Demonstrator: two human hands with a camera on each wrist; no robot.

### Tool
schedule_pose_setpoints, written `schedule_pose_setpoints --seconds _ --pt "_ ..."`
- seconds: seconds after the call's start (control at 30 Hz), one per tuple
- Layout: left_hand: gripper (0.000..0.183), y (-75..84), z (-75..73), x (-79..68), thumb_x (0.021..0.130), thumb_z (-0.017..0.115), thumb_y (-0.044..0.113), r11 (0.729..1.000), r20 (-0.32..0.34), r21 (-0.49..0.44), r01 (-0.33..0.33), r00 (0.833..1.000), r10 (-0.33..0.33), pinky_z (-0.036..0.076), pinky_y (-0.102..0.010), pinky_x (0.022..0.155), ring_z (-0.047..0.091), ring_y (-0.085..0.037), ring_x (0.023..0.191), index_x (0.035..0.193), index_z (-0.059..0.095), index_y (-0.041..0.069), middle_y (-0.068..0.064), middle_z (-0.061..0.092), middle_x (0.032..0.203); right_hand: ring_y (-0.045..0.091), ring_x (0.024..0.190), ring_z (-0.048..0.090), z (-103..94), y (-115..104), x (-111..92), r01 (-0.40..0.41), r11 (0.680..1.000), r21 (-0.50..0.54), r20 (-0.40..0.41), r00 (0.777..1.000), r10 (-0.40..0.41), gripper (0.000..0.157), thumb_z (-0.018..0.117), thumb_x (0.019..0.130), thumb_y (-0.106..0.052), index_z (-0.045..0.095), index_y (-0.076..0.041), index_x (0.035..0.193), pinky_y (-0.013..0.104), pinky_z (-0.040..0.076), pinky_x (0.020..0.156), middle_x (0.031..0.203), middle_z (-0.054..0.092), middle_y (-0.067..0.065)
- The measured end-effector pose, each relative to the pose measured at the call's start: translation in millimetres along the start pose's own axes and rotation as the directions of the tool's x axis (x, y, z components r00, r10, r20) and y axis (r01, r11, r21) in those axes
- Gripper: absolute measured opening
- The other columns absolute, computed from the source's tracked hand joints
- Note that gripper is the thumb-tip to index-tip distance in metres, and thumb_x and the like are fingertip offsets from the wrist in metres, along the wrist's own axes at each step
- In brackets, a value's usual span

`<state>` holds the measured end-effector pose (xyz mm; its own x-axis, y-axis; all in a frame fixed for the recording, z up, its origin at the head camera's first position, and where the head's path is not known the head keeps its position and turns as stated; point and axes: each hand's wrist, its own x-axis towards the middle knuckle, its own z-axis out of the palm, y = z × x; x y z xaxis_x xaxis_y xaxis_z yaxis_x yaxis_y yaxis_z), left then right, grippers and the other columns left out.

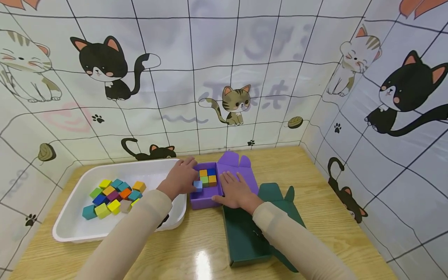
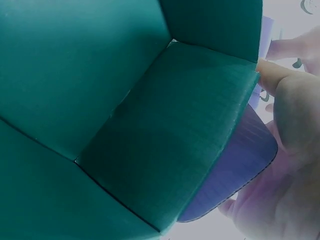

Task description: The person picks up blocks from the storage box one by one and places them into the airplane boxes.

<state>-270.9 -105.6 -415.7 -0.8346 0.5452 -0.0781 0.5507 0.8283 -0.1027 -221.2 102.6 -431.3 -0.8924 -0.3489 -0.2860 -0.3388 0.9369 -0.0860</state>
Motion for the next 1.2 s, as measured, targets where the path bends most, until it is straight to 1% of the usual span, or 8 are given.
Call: schedule_pose_setpoints --seconds 0.1,0.27,0.5,0.9,0.97,1.03,1.1,1.2 --pt "0.025 3.2 3.1 2.1 0.081 0.072 0.035 0.999 0.008 0.029 0.02 1.0 -0.02 0.028 -0.054 0.118 0.027 -0.031 0.146 0.101 0.077 0.021 -0.011 0.049 0.143 0.024 0.154 0.01 -1.5 -0.3 -0.6 0.001 1.0 0.0 -0.001 1.0 -0.001 0.089 0.039 0.094 -0.067 0.016 -0.009 0.156 0.049 0.006 0.125 0.164 0.017 0.008" --pt "0.027 7.5 7.4 5.2 0.081 0.069 0.033 0.996 0.043 0.072 0.054 0.997 -0.057 0.025 -0.054 0.119 0.026 -0.03 0.147 0.103 0.076 0.02 -0.011 0.046 0.147 0.024 0.154 0.011 -2.1 -1.0 -2.1 0.005 1.0 0.005 -0.006 1.0 -0.005 0.089 0.04 0.094 -0.067 0.016 -0.009 0.156 0.049 0.007 0.125 0.164 0.017 0.008" --pt "0.024 13.8 7.9 4.2 0.082 0.069 0.032 0.991 0.091 0.101 0.082 0.992 -0.091 0.022 -0.053 0.121 0.02 -0.029 0.15 0.102 0.074 0.019 -0.011 0.04 0.152 0.024 0.153 0.011 -1.8 -0.4 -0.6 0.01 1.0 -0.004 -0.01 1.0 -0.01 0.088 0.04 0.094 -0.066 0.017 -0.008 0.156 0.049 0.007 0.125 0.164 0.018 0.008" --pt "0.03 16.2 11.5 3.7 0.08 0.07 0.031 0.988 0.091 0.12 0.093 0.99 -0.104 0.022 -0.053 0.12 0.02 -0.03 0.149 0.105 0.072 0.015 -0.011 0.04 0.151 0.023 0.154 0.011 0.9 -0.3 1.2 0.004 1.0 -0.012 -0.011 1.0 -0.004 0.088 0.04 0.094 -0.066 0.017 -0.009 0.156 0.049 0.007 0.125 0.164 0.018 0.007" --pt "0.031 14.6 9.4 3.6 0.08 0.07 0.031 0.991 0.083 0.098 0.088 0.992 -0.096 0.023 -0.053 0.12 0.021 -0.03 0.149 0.105 0.072 0.014 -0.012 0.042 0.15 0.023 0.153 0.011 0.9 -0.4 1.2 0.005 1.0 -0.01 -0.011 1.0 -0.005 0.088 0.04 0.094 -0.066 0.017 -0.009 0.156 0.049 0.007 0.125 0.164 0.018 0.007" --pt "0.029 10.7 5.1 2.6 0.08 0.071 0.033 0.994 0.056 0.068 0.082 0.995 -0.086 0.024 -0.054 0.119 0.023 -0.031 0.148 0.101 0.071 0.013 -0.012 0.043 0.148 0.023 0.154 0.011 0.3 -0.4 0.8 0.003 1.0 -0.005 -0.009 1.0 -0.004 0.088 0.04 0.094 -0.066 0.017 -0.009 0.156 0.049 0.007 0.125 0.164 0.018 0.007" --pt "0.027 4.1 -0.7 0.5 0.08 0.073 0.036 0.997 0.009 0.026 0.077 0.997 -0.077 0.026 -0.055 0.118 0.024 -0.032 0.147 0.096 0.07 0.014 -0.012 0.045 0.145 0.024 0.154 0.011 -0.3 -0.6 0.1 0.002 1.0 -0.001 -0.007 1.0 -0.002 0.088 0.041 0.094 -0.066 0.017 -0.009 0.156 0.049 0.007 0.125 0.164 0.018 0.007" --pt "0.026 -10.8 -10.5 -6.0 0.079 0.075 0.038 0.996 -0.065 -0.044 0.075 0.995 -0.078 0.025 -0.056 0.118 0.024 -0.034 0.147 0.091 0.068 0.015 -0.013 0.046 0.144 0.024 0.154 0.01 -0.9 -0.4 -0.9 0.001 1.0 0.007 -0.004 1.0 -0.001 0.088 0.041 0.094 -0.065 0.016 -0.008 0.156 0.049 0.006 0.125 0.164 0.017 0.008"
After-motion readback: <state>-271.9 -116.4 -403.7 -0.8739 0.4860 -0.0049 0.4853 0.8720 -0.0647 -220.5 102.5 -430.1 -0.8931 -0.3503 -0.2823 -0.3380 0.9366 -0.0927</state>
